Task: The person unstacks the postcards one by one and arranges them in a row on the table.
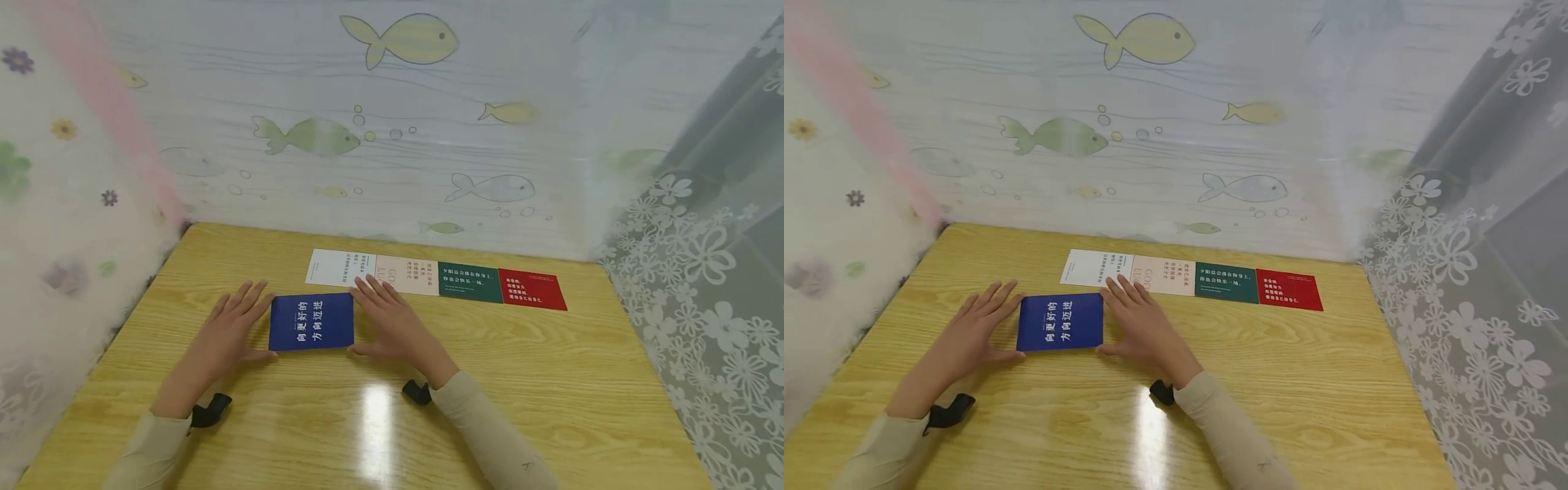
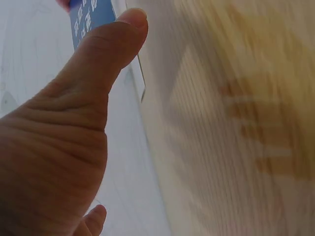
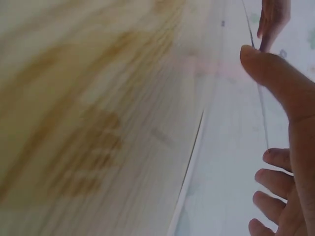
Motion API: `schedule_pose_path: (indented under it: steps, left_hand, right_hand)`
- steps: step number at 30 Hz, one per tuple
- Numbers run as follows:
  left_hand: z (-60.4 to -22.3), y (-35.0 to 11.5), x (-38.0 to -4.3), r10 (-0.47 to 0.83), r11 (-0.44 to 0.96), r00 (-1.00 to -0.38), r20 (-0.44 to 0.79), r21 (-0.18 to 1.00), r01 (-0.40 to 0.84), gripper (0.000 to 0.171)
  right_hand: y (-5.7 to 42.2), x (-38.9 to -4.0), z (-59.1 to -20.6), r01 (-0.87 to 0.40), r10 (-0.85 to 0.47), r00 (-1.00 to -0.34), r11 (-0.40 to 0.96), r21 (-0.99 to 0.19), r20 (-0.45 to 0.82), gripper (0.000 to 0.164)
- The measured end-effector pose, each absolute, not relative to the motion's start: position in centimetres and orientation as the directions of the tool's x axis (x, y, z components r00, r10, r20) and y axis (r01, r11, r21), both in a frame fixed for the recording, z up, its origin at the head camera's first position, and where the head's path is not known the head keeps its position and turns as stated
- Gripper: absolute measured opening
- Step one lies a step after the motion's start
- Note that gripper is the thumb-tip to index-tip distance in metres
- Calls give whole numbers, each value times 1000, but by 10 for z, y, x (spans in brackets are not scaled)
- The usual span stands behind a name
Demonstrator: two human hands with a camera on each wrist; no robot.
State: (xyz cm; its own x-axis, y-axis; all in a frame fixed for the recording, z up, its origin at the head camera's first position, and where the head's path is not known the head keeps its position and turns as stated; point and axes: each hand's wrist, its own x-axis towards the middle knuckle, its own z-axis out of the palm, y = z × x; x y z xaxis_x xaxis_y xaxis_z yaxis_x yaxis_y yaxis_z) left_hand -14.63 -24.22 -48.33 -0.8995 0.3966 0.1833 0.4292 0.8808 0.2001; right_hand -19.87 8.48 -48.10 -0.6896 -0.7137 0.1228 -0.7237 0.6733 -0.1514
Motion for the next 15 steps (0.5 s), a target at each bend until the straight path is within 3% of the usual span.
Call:
schedule_pose_path:
  steps: [15]
  left_hand:
    - [-496,-288,-207,430,863,-903,3,294,412,103]
  right_hand:
    - [39,-242,-493,-627,-656,-753,737,-254,-45,105]
